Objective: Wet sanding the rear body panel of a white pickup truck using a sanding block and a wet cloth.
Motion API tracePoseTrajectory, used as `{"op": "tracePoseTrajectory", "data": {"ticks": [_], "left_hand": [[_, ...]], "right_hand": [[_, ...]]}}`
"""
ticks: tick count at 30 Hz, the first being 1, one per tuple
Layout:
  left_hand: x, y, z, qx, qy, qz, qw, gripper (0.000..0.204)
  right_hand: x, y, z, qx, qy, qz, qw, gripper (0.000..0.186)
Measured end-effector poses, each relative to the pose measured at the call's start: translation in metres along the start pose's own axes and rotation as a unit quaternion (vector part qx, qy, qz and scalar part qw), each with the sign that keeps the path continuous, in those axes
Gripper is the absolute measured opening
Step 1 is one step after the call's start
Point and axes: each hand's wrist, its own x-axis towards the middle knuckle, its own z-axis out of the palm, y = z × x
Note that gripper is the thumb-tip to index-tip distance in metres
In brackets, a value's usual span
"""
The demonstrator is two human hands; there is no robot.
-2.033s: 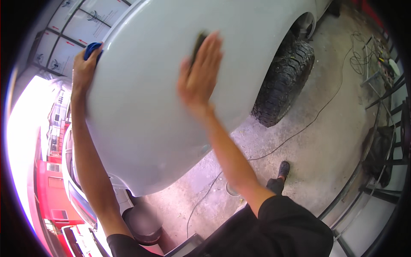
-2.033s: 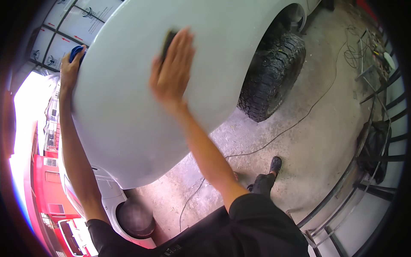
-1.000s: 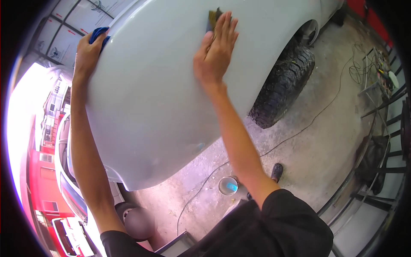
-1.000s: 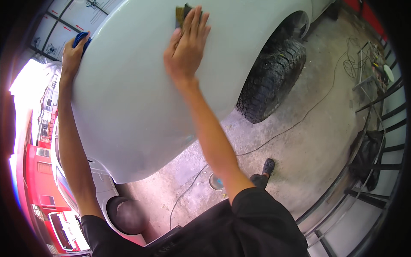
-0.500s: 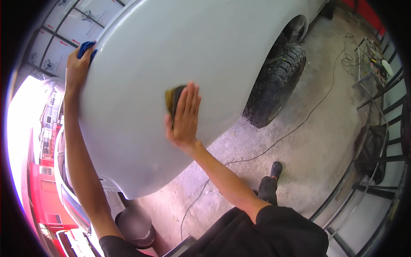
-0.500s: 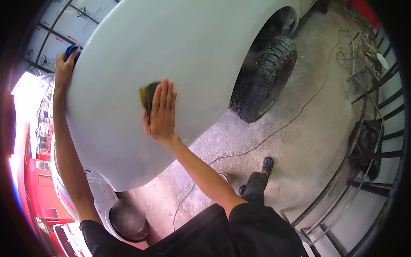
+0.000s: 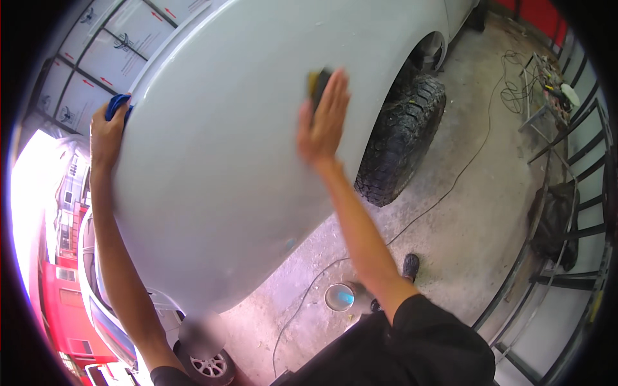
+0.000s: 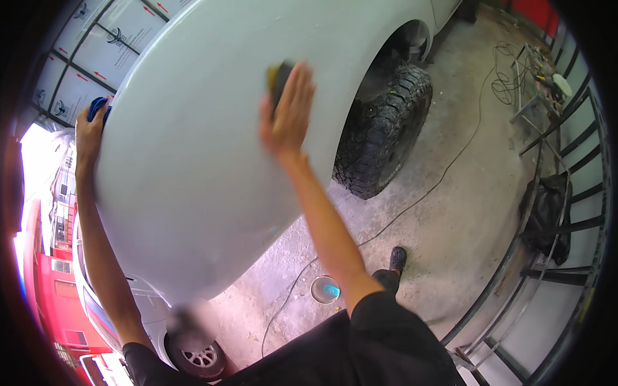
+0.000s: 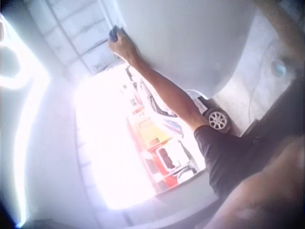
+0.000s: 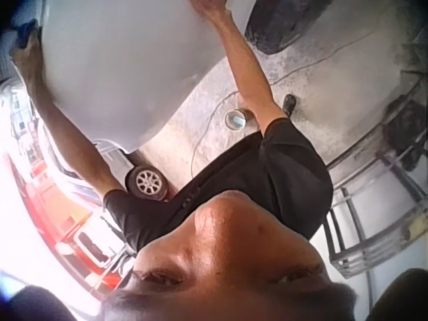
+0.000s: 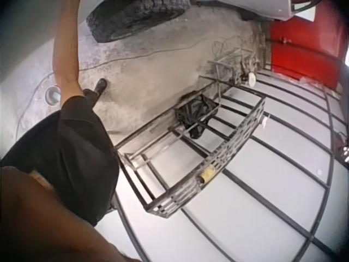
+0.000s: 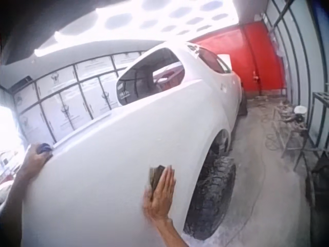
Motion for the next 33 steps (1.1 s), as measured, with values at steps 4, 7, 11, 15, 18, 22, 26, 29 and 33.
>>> {"op": "tracePoseTrajectory", "data": {"ticks": [4, 7, 11, 15, 18, 22, 26, 29, 33], "left_hand": [[0.008, -0.007, -0.009, 0.052, 0.005, -0.013, 0.999, 0.036], [0.003, -0.019, -0.003, 0.032, 0.012, 0.017, 0.999, 0.037], [0.000, -0.004, -0.004, 0.006, 0.026, 0.012, 1.000, 0.039], [0.005, -0.007, -0.010, 0.027, -0.002, -0.041, 0.999, 0.039], [-0.003, -0.010, 0.000, 0.050, 0.017, -0.031, 0.998, 0.037], [-0.010, 0.000, 0.004, -0.012, 0.049, 0.018, 0.999, 0.037], [0.004, -0.022, -0.002, -0.018, 0.056, -0.047, 0.997, 0.054], [0.006, -0.065, -0.023, 0.014, 0.029, -0.060, 0.998, 0.052], [0.017, -0.096, -0.023, 0.269, 0.080, 0.235, 0.931, 0.048]], "right_hand": [[-0.004, -0.010, 0.006, 0.018, 0.036, 0.089, 0.995, 0.078], [-0.111, -0.034, 0.024, 0.058, 0.008, 0.058, 0.997, 0.077], [-0.006, 0.022, 0.001, -0.009, 0.020, 0.036, 0.999, 0.072], [0.013, 0.013, -0.001, 0.009, 0.039, 0.103, 0.994, 0.067], [-0.135, -0.030, 0.022, 0.066, -0.020, 0.061, 0.996, 0.073], [-0.020, 0.035, -0.004, -0.007, -0.001, 0.002, 1.000, 0.073], [0.006, 0.034, -0.010, 0.003, 0.014, 0.054, 0.998, 0.071], [-0.148, -0.004, 0.020, 0.045, -0.030, 0.049, 0.997, 0.079], [-0.029, 0.035, -0.005, -0.012, -0.018, -0.038, 0.999, 0.080]]}}
